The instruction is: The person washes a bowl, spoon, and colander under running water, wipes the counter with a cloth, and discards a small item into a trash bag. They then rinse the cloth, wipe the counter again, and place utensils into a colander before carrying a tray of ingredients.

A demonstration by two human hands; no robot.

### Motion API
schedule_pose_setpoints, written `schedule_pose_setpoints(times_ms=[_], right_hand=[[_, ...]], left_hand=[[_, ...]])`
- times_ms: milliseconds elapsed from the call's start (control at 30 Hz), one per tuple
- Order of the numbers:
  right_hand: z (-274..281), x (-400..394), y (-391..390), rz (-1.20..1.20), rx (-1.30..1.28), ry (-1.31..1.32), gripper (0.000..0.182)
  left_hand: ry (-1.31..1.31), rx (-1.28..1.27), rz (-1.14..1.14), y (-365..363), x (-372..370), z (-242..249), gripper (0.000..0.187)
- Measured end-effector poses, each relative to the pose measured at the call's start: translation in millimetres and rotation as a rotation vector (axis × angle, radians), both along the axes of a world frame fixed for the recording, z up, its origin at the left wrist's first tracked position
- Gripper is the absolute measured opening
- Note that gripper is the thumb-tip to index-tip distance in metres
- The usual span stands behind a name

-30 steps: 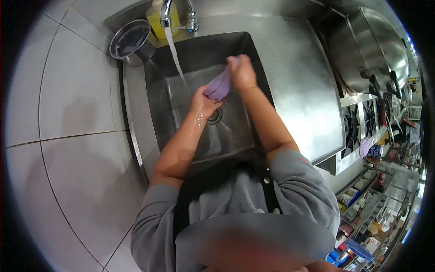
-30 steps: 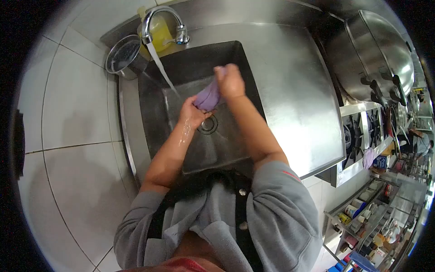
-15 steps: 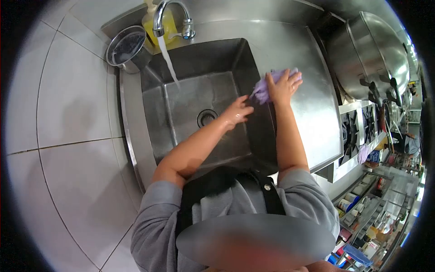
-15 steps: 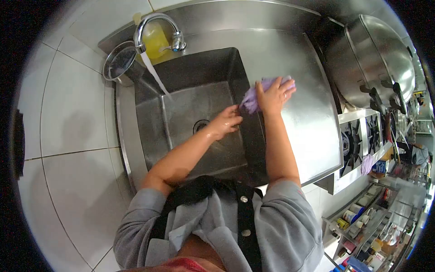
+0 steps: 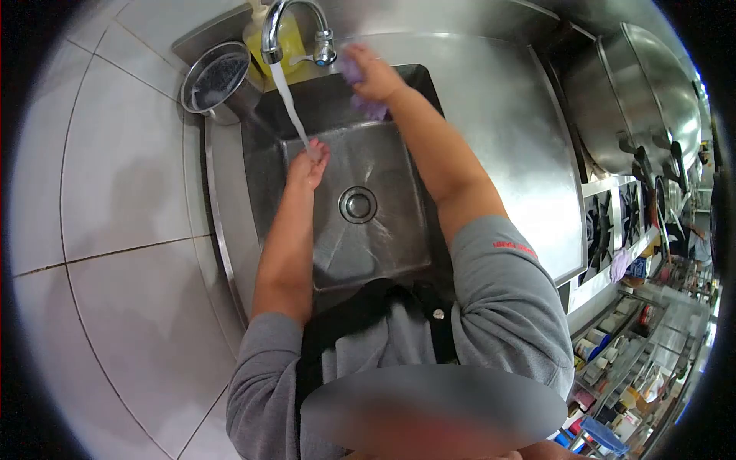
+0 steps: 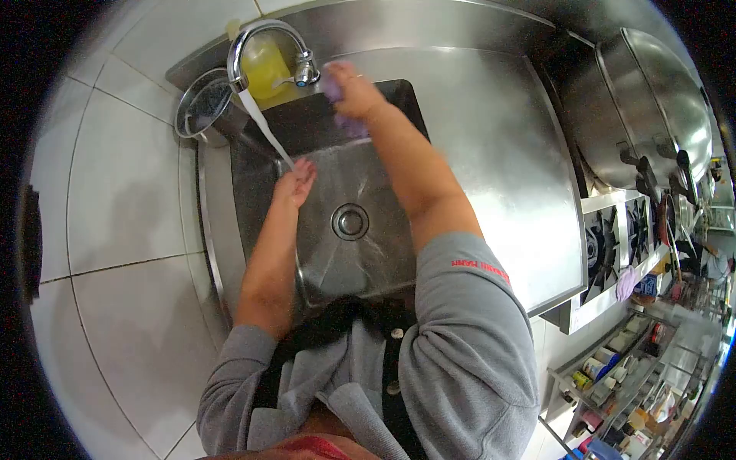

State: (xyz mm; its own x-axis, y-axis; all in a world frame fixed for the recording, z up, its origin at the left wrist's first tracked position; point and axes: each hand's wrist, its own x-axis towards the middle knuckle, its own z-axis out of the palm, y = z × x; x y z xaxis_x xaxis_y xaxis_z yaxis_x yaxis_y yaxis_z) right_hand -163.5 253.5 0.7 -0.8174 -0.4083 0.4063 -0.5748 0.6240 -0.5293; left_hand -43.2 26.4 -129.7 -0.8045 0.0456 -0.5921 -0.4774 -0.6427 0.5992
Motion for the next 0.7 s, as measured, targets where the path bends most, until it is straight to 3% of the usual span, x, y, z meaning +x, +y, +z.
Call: schedule_pose_setpoints(times_ms=[67,133,167,267,300,367,467,533,700], right_hand=[[-2,19,-29,0.104,-0.055,-0.009,0.078],[-2,57,-58,0.124,-0.141,-0.154,0.072],[-13,74,-70,0.108,-0.195,-0.275,0.071],[-55,110,-101,0.054,-0.353,-0.277,0.066],[-61,115,-109,0.005,-0.466,-0.363,0.058],[-59,112,-113,0.006,-1.093,-0.926,0.051],[-63,104,-117,-0.164,-1.006,-0.961,0.047],[-60,99,-114,-0.141,-0.848,-0.982,0.047],[-47,91,-99,-0.030,-0.503,-0.806,0.047]], left_hand=[[-0.027,-0.006,-0.096,4,2,14,0.042],[0.076,0.118,-0.032,7,14,43,0.046],[0.120,0.190,-0.019,13,22,60,0.050],[0.130,0.128,-0.045,14,27,89,0.059],[0.133,0.094,-0.024,10,25,86,0.058],[0.130,-0.129,-0.082,-8,24,76,0.053],[0.146,-0.354,-0.182,-26,26,83,0.045],[0.108,-0.563,-0.209,-33,22,95,0.034],[0.288,-0.748,-0.135,-54,14,85,0.031]])
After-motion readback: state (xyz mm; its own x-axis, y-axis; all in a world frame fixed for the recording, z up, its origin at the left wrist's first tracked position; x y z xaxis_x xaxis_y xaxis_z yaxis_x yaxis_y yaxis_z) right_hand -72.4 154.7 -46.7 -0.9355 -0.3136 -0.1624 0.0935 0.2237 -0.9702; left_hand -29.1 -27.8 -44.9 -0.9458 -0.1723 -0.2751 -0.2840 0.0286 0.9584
